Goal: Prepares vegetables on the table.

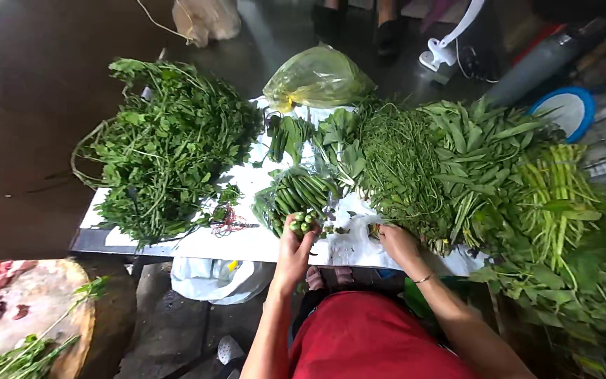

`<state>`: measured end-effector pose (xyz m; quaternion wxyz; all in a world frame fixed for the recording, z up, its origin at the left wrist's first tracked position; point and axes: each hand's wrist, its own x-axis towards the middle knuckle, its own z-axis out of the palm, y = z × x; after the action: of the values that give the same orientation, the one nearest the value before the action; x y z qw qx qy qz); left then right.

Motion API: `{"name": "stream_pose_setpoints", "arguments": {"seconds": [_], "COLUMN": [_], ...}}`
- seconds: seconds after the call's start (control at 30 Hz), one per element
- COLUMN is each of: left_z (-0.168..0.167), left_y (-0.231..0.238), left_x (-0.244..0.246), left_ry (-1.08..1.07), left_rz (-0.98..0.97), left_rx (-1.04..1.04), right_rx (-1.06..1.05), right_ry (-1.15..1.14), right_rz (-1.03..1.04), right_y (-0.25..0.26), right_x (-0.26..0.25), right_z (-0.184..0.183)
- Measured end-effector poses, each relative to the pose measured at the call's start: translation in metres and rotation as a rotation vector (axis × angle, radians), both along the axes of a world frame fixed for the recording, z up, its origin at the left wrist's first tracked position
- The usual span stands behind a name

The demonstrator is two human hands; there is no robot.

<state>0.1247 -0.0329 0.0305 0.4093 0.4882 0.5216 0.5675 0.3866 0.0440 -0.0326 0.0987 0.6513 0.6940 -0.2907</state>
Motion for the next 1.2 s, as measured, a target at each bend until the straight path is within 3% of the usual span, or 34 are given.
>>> {"name": "stream_pose_setpoints", "arguments": {"seconds": [0.33, 0.53, 0.73, 0.83, 0.9, 1.07, 1.2], "left_z": [0.016, 0.018, 0.019, 0.017, 0.016, 0.021, 0.025], "left_y": [0.008, 0.013, 0.021, 0.025, 0.026, 0.029, 0.028], "left_x": [0.011, 0.014, 0.013, 0.012, 0.012, 0.006, -0.001], "left_ry": [-0.021, -0.091, -0.130, -0.154, -0.143, -0.116, -0.437], "left_rz": [-0.101, -0.120, -0.168, -0.192, -0.209, -0.288, -0.309], "left_rx": [0.049, 0.017, -0.091, -0.144, -0.161, -0.180, -0.223], "right_rx": [0.334, 0.560, 0.493, 0.252, 0.079, 0.039, 0.032], "right_ry": [0.133, 0.348, 0.867, 1.290, 1.438, 1.449, 1.480], "right_rz": [-0.068, -0.124, -0.338, -0.535, -0.578, -0.257, -0.122], "right_y": [-0.020, -0.026, -0.020, -0.010, -0.002, 0.018, 0.037], "right_x": [0.022, 0.035, 0.030, 0.017, 0.007, -0.021, -0.039], "right_z": [0.002, 0.000, 0.029, 0.042, 0.053, 0.082, 0.095]}}
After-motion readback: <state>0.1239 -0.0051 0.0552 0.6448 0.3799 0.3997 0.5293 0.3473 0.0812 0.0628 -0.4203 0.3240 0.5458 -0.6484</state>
